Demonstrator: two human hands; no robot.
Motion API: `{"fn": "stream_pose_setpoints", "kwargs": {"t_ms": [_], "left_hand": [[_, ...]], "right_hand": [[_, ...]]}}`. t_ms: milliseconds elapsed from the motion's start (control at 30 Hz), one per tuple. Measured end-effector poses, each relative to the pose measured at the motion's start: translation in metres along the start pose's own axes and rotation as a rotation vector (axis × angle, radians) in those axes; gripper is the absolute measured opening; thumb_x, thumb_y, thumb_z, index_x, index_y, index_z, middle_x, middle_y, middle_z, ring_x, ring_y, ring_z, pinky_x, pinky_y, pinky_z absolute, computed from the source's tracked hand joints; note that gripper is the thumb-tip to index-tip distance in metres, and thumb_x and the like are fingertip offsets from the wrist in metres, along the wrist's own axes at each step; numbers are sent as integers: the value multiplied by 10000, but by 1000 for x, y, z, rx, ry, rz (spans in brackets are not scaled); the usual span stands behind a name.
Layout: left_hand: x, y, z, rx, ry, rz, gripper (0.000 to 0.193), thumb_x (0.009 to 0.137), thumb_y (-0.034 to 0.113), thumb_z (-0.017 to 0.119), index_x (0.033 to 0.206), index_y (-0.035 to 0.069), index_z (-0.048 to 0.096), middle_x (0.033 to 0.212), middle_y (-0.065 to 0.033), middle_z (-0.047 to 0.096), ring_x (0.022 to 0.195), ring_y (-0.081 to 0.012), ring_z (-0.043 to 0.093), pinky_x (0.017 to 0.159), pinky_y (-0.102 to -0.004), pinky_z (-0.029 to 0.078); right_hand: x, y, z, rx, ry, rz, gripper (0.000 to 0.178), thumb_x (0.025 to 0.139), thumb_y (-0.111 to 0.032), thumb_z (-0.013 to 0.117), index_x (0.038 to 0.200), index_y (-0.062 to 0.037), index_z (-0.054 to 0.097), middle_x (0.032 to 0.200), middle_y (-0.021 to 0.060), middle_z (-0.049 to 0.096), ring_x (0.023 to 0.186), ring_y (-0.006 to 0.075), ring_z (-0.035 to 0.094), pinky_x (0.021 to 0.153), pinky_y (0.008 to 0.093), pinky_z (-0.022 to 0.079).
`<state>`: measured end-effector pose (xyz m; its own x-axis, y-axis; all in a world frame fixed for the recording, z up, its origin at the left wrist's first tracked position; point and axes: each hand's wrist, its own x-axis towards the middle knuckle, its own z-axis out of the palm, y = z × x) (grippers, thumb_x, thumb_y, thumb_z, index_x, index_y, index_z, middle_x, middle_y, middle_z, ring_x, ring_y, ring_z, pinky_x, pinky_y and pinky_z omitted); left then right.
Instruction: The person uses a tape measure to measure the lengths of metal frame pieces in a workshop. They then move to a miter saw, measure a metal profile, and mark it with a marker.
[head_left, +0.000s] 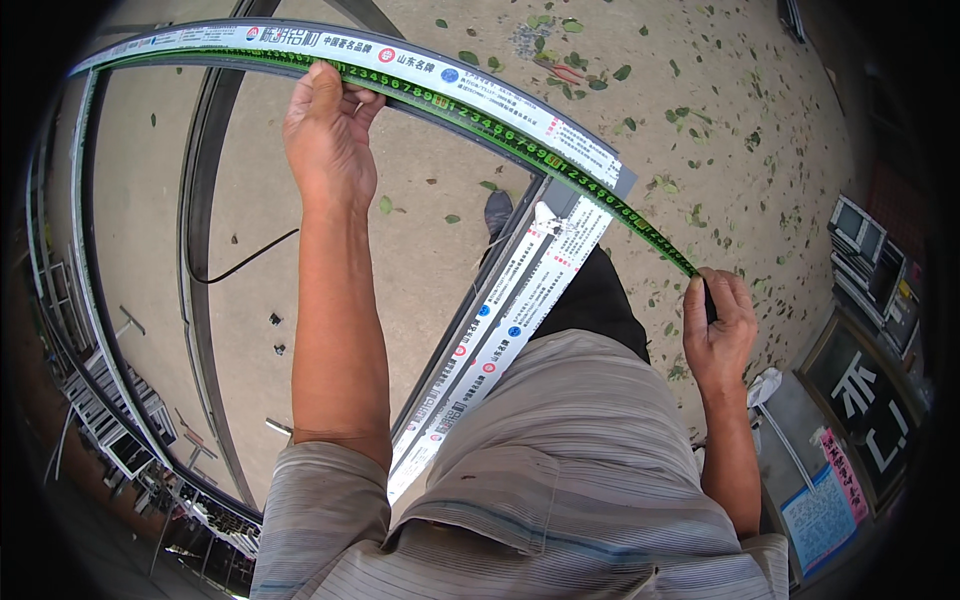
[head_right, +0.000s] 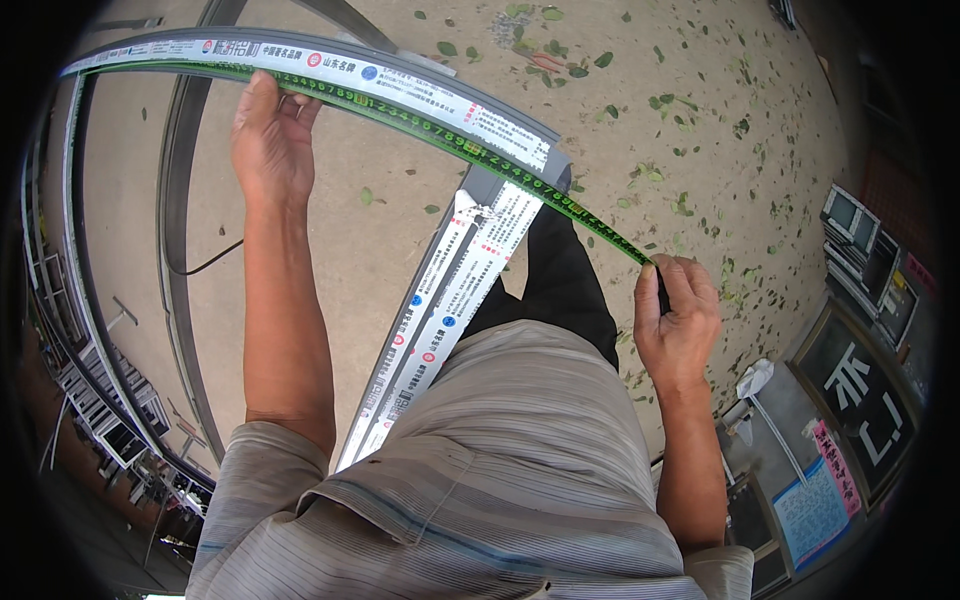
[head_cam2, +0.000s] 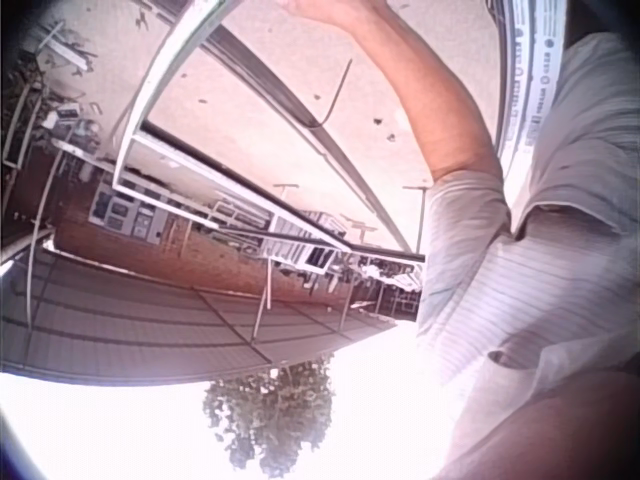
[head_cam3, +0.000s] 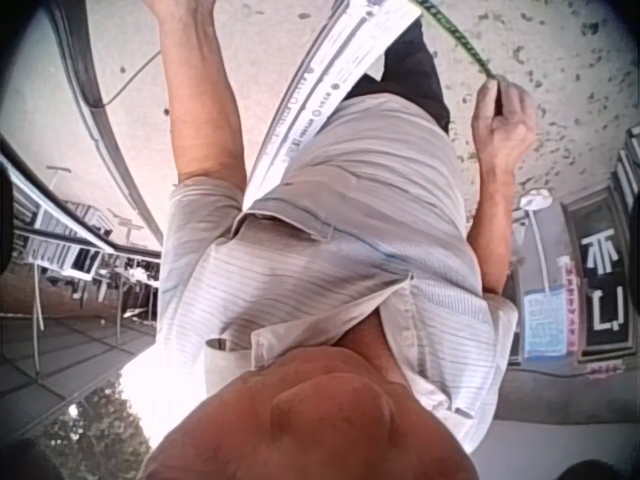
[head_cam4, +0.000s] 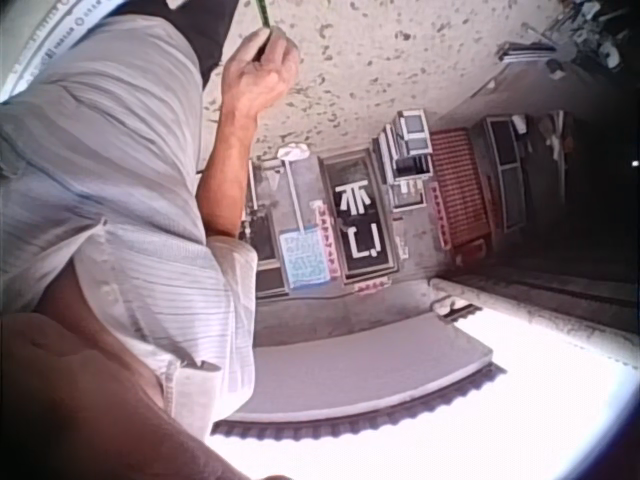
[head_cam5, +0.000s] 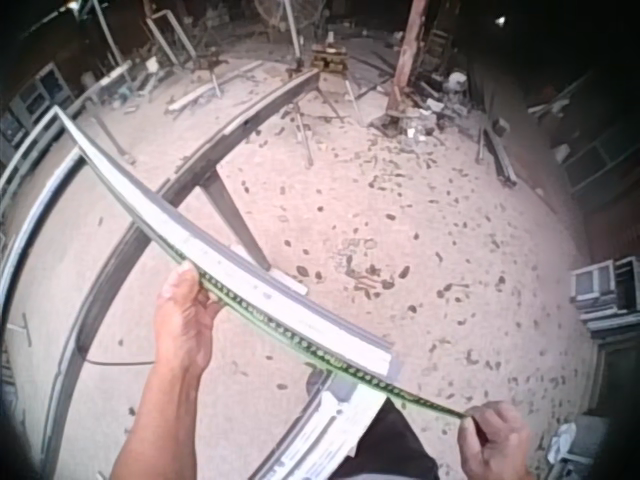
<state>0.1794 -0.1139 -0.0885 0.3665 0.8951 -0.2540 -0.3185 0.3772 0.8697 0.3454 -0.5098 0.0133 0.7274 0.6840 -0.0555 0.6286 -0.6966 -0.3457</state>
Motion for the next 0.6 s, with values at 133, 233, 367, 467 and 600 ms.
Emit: {"fn": "stream_pose_setpoints", "kwargs": {"t_ms": [133, 233, 367, 467, 600], "left_hand": [[-1, 1, 1, 7, -10, 5, 237, 1156, 283, 648, 1085, 58, 677, 886, -51, 721, 816, -151, 677, 850, -371, 625], [-3, 2, 3, 18, -19, 15, 238, 1156, 286, 648, 1086, 61, 677, 891, -52, 721, 819, -150, 678, 852, -371, 626], [-3, 2, 2, 18, -17, 14, 234, 1156, 284, 648, 1090, 61, 675, 896, -52, 722, 823, -150, 680, 853, -365, 628], [-3, 3, 3, 20, -6, 13, 229, 1157, 279, 647, 1092, 61, 673, 893, -53, 721, 824, -150, 683, 852, -357, 629], [-3, 2, 2, 8, -9, 5, 224, 1158, 272, 645, 1088, 61, 672, 885, -54, 720, 819, -150, 686, 854, -351, 631]], "right_hand": [[-1, 0, 0, -6, -6, 18, 127, 1004, -97, 765, 1093, -11, 795, 1034, 168, 760, 875, 345, 727, 822, 418, 582], [-1, -1, 0, -4, -13, 27, 132, 1008, -106, 760, 1095, -12, 796, 1039, 167, 761, 885, 350, 728, 831, 421, 579], [-1, -1, 0, 0, -5, 19, 135, 1008, -105, 759, 1097, -10, 796, 1043, 169, 761, 885, 354, 728, 830, 422, 578], [-1, 0, 0, -9, -5, 6, 137, 1007, -105, 761, 1097, -9, 797, 1044, 170, 760, 884, 354, 728, 828, 424, 579], [-1, 1, 0, -5, -8, 20, 138, 1004, -107, 764, 1095, -9, 799, 1044, 168, 760, 883, 354, 730, 826, 423, 580]]}}
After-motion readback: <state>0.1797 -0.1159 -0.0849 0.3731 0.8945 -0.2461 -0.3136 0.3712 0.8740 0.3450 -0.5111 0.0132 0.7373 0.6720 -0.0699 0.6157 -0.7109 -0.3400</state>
